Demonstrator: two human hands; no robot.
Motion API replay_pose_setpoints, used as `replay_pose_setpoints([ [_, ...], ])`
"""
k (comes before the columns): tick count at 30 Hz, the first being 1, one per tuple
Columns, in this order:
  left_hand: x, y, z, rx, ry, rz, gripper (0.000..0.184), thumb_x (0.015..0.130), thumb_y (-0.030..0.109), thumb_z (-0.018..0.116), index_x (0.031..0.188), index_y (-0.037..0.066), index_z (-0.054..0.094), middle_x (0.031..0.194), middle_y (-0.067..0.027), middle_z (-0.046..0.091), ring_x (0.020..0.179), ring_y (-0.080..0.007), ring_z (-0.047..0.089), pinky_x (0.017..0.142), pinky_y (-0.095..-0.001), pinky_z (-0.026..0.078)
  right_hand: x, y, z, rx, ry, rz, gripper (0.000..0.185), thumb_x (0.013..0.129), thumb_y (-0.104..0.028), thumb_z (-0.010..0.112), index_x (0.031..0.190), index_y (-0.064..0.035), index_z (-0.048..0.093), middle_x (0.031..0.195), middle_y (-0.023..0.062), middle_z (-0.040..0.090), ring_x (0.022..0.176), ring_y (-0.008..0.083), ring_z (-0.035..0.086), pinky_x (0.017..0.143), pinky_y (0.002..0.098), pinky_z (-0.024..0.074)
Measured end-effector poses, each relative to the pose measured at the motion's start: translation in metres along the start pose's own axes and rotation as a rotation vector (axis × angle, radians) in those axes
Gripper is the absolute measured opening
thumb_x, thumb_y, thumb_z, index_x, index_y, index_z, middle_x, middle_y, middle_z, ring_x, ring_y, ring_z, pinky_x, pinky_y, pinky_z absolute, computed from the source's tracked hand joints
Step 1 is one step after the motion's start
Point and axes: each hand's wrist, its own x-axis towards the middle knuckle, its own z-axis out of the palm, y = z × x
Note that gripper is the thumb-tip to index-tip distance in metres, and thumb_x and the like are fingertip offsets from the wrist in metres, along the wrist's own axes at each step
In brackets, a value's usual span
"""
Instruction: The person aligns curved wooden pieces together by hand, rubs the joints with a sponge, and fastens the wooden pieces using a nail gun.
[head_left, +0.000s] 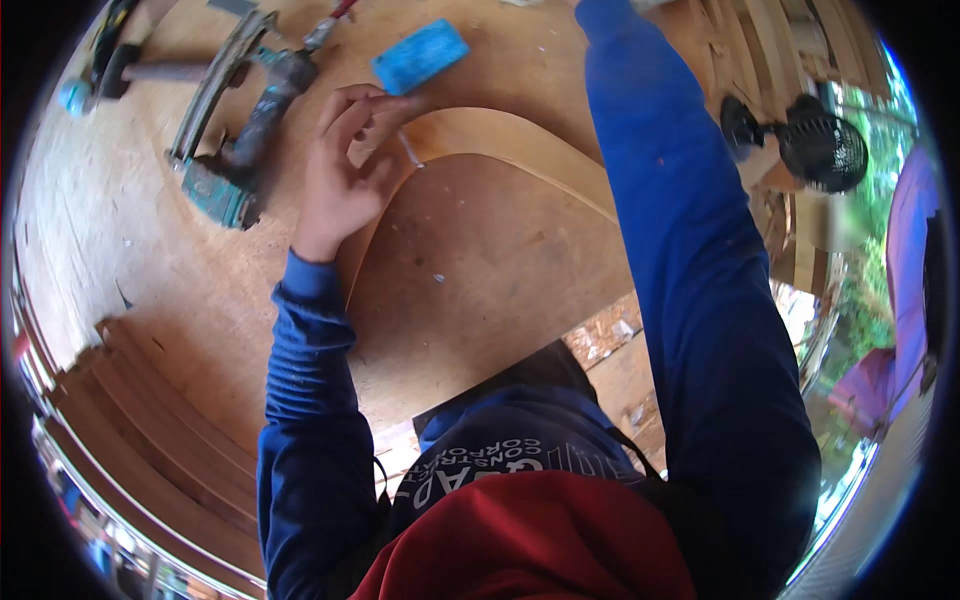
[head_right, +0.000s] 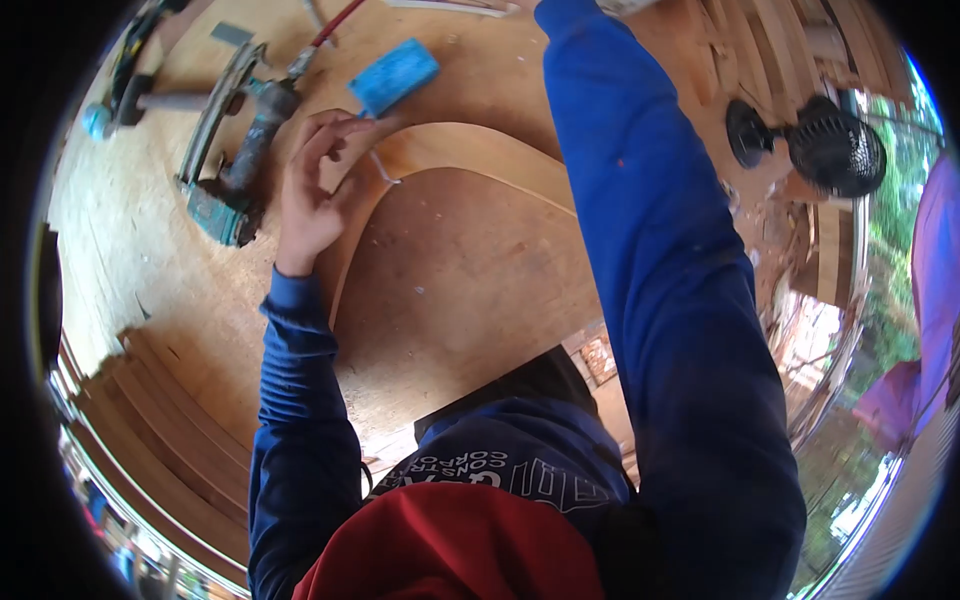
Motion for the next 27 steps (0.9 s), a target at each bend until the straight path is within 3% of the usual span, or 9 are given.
replay_pose_setpoints([
  [2,0.003,0.035,0.008,0.238,-0.021,0.135,0.048,0.068,-0.005,0.063,0.115,0.004,0.071,0.120,-0.0140,0.061,0.107,-0.0304,0.060,0.095,-0.0375,0.050,-0.044,-0.010,-0.036,0.056,0.308,0.076,0.022,0.096,-0.012,0.066,0.117,-0.0040,0.068,0.100,0.0225,0.072,0.091,0.0296,0.070,0.083,0.0390,0.0540],
  [3,0.004,0.052,0.018,0.177,-0.108,0.078,0.048,0.070,-0.003,0.065,0.117,0.003,0.069,0.124,-0.0155,0.060,0.115,-0.0357,0.059,0.100,-0.0429,0.049,-0.084,-0.016,-0.062,0.049,0.306,0.113,0.020,0.098,-0.013,0.064,0.115,-0.0035,0.067,0.100,0.0195,0.072,0.087,0.0316,0.069,0.081,0.0388,0.0543],
  [5,0.008,0.075,0.053,0.217,-0.269,0.165,0.049,0.071,-0.001,0.067,0.120,0.003,0.068,0.127,-0.0160,0.058,0.118,-0.0365,0.058,0.104,-0.0450,0.048,-0.166,-0.075,-0.112,0.403,0.332,0.578,0.021,0.095,-0.013,0.068,0.114,-0.0050,0.068,0.105,0.0138,0.071,0.096,0.0320,0.067,0.087,0.0393,0.0531],
  [7,0.013,0.092,0.093,0.269,-0.412,0.267,0.052,0.072,0.004,0.071,0.124,0.003,0.065,0.131,-0.0162,0.056,0.124,-0.0370,0.054,0.109,-0.0469,0.045,-0.260,-0.085,-0.134,0.499,0.471,0.748,0.030,0.096,-0.013,0.072,0.122,0.0010,0.068,0.108,0.0095,0.073,0.098,0.0165,0.069,0.086,0.0307,0.0537],
  [9,0.018,0.099,0.142,0.290,-0.518,0.366,0.057,0.073,0.012,0.076,0.128,0.004,0.063,0.135,-0.0149,0.054,0.129,-0.0366,0.051,0.113,-0.0478,0.042,-0.343,-0.112,-0.140,0.308,0.588,0.964,0.025,0.094,-0.005,0.073,0.117,0.0034,0.070,0.098,0.0067,0.073,0.091,0.0120,0.069,0.082,0.0255,0.0537],
  [12,0.026,0.109,0.210,0.306,-0.611,0.479,0.064,0.073,0.020,0.082,0.131,0.004,0.061,0.139,-0.0118,0.051,0.131,-0.0353,0.049,0.114,-0.0475,0.040,-0.440,-0.154,-0.111,0.722,0.771,1.257,0.022,0.094,0.000,0.070,0.115,0.0042,0.070,0.102,0.0076,0.074,0.096,0.0150,0.071,0.089,0.0287,0.0566],
  [16,0.022,0.109,0.269,0.410,-0.666,0.559,0.067,0.073,0.024,0.084,0.132,0.003,0.060,0.138,-0.0103,0.052,0.129,-0.0337,0.049,0.114,-0.0468,0.039,-0.479,-0.173,-0.069,0.901,0.770,1.434,0.022,0.093,-0.005,0.073,0.113,0.0047,0.071,0.098,0.0078,0.075,0.089,0.0137,0.071,0.081,0.0278,0.0573],
  [20,0.020,0.110,0.285,0.495,-0.740,0.522,0.062,0.077,0.021,0.082,0.132,0.003,0.058,0.135,-0.0126,0.055,0.125,-0.0357,0.052,0.109,-0.0476,0.042,-0.464,-0.166,-0.048,0.865,0.814,1.388,0.021,0.093,-0.010,0.076,0.107,0.0052,0.073,0.093,0.0059,0.076,0.085,0.0108,0.069,0.078,0.0266,0.0559],
  [27,0.023,0.114,0.291,0.500,-0.818,0.432,0.056,0.080,0.020,0.079,0.127,0.003,0.054,0.126,-0.0155,0.057,0.116,-0.0398,0.057,0.108,-0.0516,0.040,-0.453,-0.153,-0.016,0.449,0.852,1.290,0.016,0.089,-0.010,0.077,0.102,-0.0005,0.076,0.090,0.0128,0.074,0.078,0.0209,0.072,0.072,0.0327,0.0570],
])
